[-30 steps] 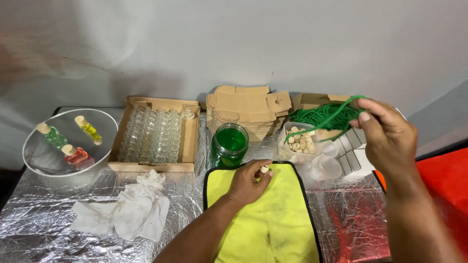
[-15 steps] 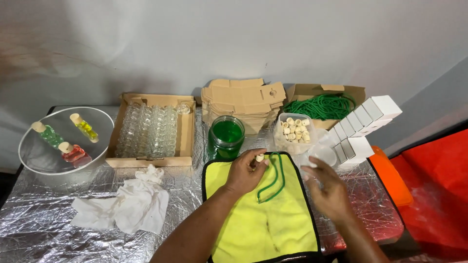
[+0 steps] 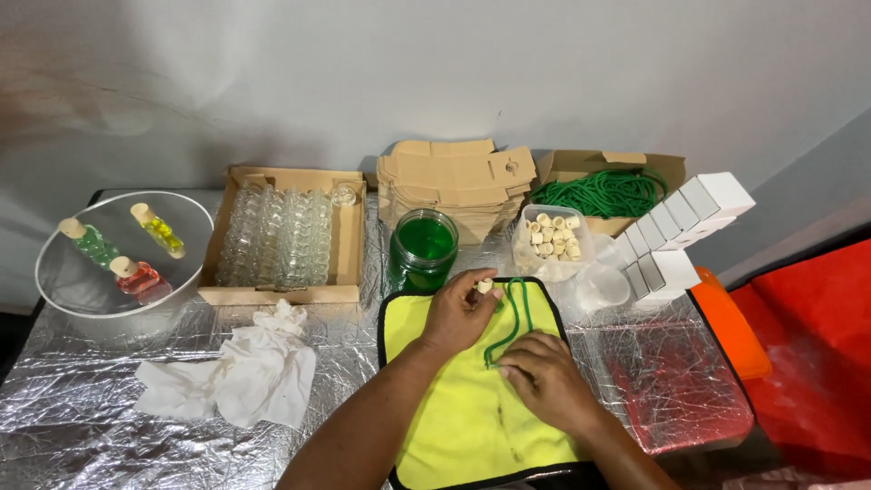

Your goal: Filling a small perfume bottle using a syringe, inserting a stopper, and attaching a decorative green cord.

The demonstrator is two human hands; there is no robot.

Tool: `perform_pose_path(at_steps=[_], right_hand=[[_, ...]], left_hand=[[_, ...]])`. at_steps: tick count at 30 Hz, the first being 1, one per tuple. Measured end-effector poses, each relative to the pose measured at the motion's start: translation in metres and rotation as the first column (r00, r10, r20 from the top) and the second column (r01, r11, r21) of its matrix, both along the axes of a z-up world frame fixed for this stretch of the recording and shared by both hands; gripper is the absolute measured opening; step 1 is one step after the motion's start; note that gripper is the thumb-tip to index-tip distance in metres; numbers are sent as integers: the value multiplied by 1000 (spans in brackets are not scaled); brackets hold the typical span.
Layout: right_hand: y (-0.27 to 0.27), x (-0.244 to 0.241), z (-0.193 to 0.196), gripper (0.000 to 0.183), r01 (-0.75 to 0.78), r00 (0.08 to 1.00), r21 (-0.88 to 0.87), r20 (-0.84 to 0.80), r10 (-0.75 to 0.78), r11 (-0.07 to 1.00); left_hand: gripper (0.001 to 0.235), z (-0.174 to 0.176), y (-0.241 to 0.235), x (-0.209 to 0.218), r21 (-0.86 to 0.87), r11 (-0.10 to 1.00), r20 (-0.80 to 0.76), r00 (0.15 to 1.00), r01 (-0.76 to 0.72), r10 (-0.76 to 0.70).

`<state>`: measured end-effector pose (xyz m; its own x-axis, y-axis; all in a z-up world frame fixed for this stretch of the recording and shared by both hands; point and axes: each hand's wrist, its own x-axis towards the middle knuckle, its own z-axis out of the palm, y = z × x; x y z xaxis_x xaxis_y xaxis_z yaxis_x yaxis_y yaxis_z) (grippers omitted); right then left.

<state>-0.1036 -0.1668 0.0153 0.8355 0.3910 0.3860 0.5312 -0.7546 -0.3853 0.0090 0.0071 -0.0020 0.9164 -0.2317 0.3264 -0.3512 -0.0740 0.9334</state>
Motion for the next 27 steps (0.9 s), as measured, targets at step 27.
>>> perform_pose_path(at_steps=[27], right_hand=[[0,30,-3,19,457,889,843,-417,-191,284]], left_hand=[[42,-40,-27,14,-624,750,-195,886,219,-421]])
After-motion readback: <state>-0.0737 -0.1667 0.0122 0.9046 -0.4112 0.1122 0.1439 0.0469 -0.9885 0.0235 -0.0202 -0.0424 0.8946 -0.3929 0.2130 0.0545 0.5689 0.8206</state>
